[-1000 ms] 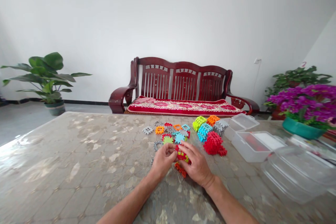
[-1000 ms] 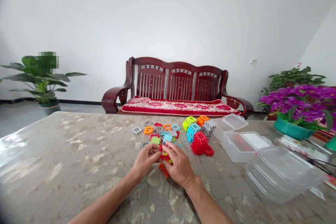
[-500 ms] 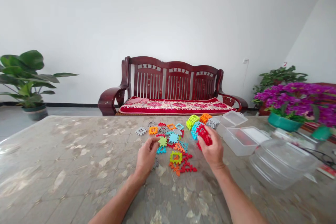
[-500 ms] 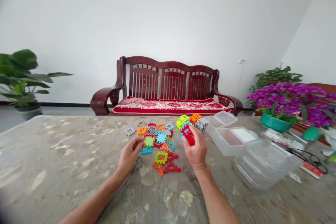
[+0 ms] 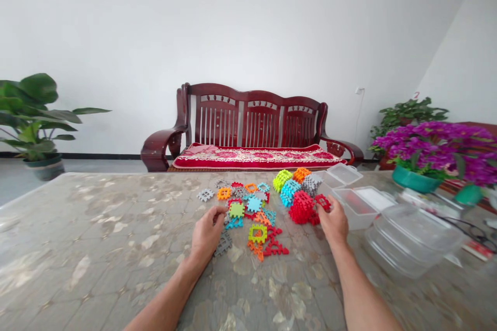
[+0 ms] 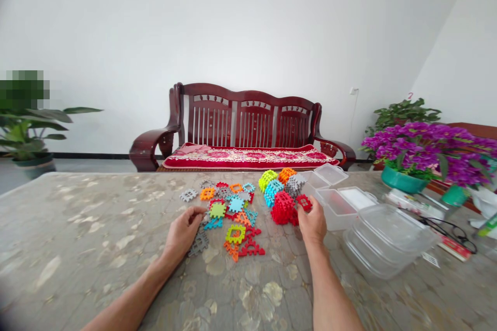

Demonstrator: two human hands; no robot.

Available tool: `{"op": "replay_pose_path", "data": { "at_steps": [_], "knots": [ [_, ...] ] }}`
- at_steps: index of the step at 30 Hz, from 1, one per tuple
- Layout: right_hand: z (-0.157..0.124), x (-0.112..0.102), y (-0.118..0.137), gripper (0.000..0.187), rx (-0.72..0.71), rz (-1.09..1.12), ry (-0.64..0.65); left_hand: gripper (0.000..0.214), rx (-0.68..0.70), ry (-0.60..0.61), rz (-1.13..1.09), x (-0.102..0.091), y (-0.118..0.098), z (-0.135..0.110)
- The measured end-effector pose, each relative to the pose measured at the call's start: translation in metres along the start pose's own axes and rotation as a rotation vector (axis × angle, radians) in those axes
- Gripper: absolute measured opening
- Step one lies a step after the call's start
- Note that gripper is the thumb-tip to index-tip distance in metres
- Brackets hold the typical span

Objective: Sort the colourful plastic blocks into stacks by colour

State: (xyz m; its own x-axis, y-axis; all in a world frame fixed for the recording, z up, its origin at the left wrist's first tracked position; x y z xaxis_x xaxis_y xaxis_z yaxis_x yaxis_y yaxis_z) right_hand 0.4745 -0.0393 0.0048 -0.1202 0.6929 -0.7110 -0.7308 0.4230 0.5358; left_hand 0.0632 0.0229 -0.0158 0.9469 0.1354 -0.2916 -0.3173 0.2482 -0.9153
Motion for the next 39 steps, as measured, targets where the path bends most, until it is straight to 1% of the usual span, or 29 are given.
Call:
{"op": "replay_pose_path", "data": {
  "at_steps": [5,9,17,20,23,27,30,32,35,37,39],
  "knots": [
    [-0.004,0.002,0.001,0.061,0.031,-0.137,0.158,0.029,-0.006,0.008,-0.011,0.0,0.003,0.001],
    [-0.005,0.004,-0.001,0.058,0.066,-0.183,0.258,0.03,-0.005,0.005,-0.01,0.0,0.004,0.001],
    [-0.008,0.006,0.003,0.055,0.049,-0.241,0.322,0.03,-0.005,-0.023,0.008,-0.004,0.003,0.001],
    [-0.008,0.005,0.005,0.053,0.049,-0.222,0.326,0.029,-0.012,-0.028,0.01,-0.005,0.003,0.001],
    [-0.008,0.003,0.002,0.05,0.093,-0.206,0.328,0.028,-0.009,-0.022,0.006,-0.006,0.002,0.001],
    [-0.007,0.003,-0.006,0.049,0.165,-0.236,0.31,0.028,-0.011,-0.029,0.016,-0.01,0.0,0.003],
    [-0.006,0.006,-0.01,0.052,0.169,-0.242,0.299,0.028,-0.033,-0.048,0.038,-0.014,0.001,0.004],
    [-0.006,0.006,-0.012,0.051,0.164,-0.218,0.268,0.029,-0.051,-0.066,0.048,-0.018,0.003,0.005],
    [-0.005,0.001,-0.013,0.05,0.172,-0.125,0.15,0.027,-0.071,-0.082,0.07,-0.021,0.004,0.006],
    [-0.004,-0.004,-0.011,0.05,0.162,-0.023,0.035,0.026,-0.08,-0.073,0.09,-0.021,0.003,0.006],
    [-0.003,-0.01,-0.007,0.049,0.113,0.106,-0.09,0.025,-0.079,-0.061,0.111,-0.021,0.001,0.006]
  ]
}}
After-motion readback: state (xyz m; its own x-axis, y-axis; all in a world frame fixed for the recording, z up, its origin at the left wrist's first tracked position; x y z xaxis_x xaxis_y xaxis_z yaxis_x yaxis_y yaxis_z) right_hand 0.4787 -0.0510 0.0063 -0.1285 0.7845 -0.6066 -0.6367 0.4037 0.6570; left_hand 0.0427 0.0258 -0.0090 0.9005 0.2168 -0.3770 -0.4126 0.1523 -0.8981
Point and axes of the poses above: each hand's wrist, its own z-axis towards the middle knuckle, its own x-axis out of the palm, y = z × x, the point moved 5 cm from there along z, towards the middle knuckle, and after that the axes turned 13 degrees about -z, right-handed, at the moved point
